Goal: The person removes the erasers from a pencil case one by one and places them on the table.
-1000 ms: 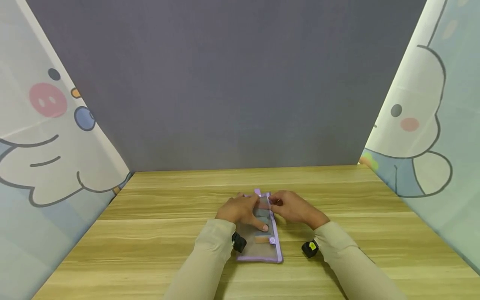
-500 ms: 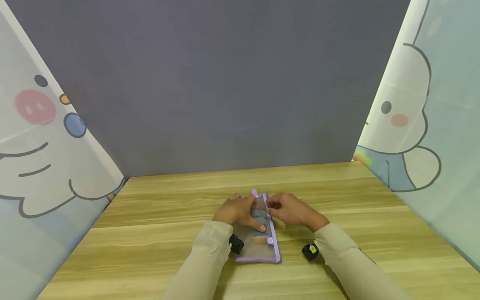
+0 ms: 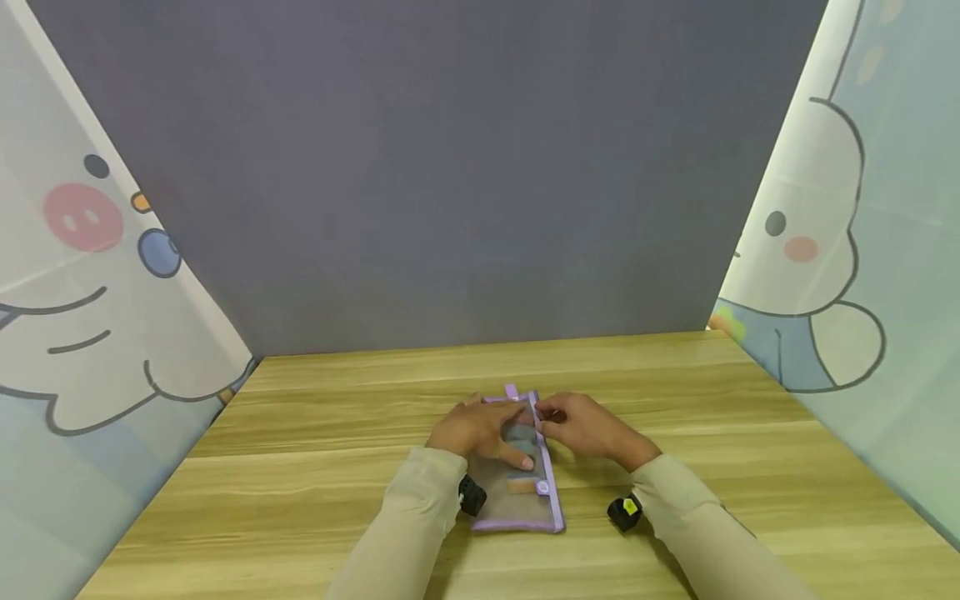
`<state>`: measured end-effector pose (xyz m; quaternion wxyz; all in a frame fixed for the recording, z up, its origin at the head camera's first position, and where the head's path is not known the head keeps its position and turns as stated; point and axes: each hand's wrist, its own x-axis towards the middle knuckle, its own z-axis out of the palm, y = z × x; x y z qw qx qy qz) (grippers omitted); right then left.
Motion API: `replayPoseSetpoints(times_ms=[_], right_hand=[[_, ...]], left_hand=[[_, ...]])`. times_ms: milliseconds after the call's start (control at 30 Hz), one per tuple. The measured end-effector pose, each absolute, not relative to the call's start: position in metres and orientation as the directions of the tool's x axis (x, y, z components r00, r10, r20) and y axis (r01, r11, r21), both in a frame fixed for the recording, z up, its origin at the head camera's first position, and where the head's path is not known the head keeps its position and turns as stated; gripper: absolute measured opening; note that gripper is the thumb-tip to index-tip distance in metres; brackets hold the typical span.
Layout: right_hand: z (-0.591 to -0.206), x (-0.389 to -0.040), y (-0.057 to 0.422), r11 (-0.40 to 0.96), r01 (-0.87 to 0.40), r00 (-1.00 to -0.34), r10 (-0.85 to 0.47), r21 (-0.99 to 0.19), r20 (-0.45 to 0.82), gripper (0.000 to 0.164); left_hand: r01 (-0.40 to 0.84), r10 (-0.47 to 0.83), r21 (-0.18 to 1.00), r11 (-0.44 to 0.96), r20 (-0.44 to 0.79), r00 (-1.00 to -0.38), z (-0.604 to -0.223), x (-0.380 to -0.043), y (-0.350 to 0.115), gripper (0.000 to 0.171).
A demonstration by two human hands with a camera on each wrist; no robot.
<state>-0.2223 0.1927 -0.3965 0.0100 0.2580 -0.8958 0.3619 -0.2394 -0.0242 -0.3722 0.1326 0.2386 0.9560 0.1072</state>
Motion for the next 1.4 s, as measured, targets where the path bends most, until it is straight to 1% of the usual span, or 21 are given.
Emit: replayPoseSetpoints(times_ms=[67,233,500,833,1133,1267,1400], right_hand=[[-0.398,-0.222,0.194,0.600,-0.465,-0.866,-0.461,-0.651,0.194,0.027],[-0.396,-0.222,0.197,0.596,-0.460,-0.868,-0.458,-0.658,0.193,0.026],[-0.393,-0.220,0.195,0.603,-0.461,-0.867,-0.461,-0.652,0.187,0.030],[-0.393,-0.217,0.195,0.594,-0.499,-0.845,-0.493,-0.630,0.204,0.032],[-0.392,-0.210,0.198,0.592,-0.494,-0.844,-0.502,-0.637,0.188,0.033],[-0.394,-0.211,0.197,0.589,-0.466,-0.859,-0.479,-0.661,0.178,0.032],[-0.396,-0.214,0.196,0.582,-0.440,-0.873,-0.456,-0.684,0.174,0.032]], left_hand=[[0.438,0.494,0.260,0.860,-0.213,-0.843,-0.373,-0.239,-0.023,0.098],[0.474,0.520,0.239,0.847,-0.192,-0.832,-0.370,-0.242,-0.020,0.096],[0.433,0.486,0.253,0.865,-0.213,-0.847,-0.368,-0.239,-0.023,0.098],[0.428,0.475,0.244,0.870,-0.189,-0.859,-0.372,-0.238,-0.023,0.096],[0.437,0.485,0.254,0.863,-0.174,-0.857,-0.374,-0.237,-0.023,0.094],[0.455,0.505,0.252,0.854,-0.185,-0.843,-0.373,-0.238,-0.023,0.094],[0.493,0.534,0.225,0.841,-0.200,-0.821,-0.372,-0.237,-0.022,0.092]])
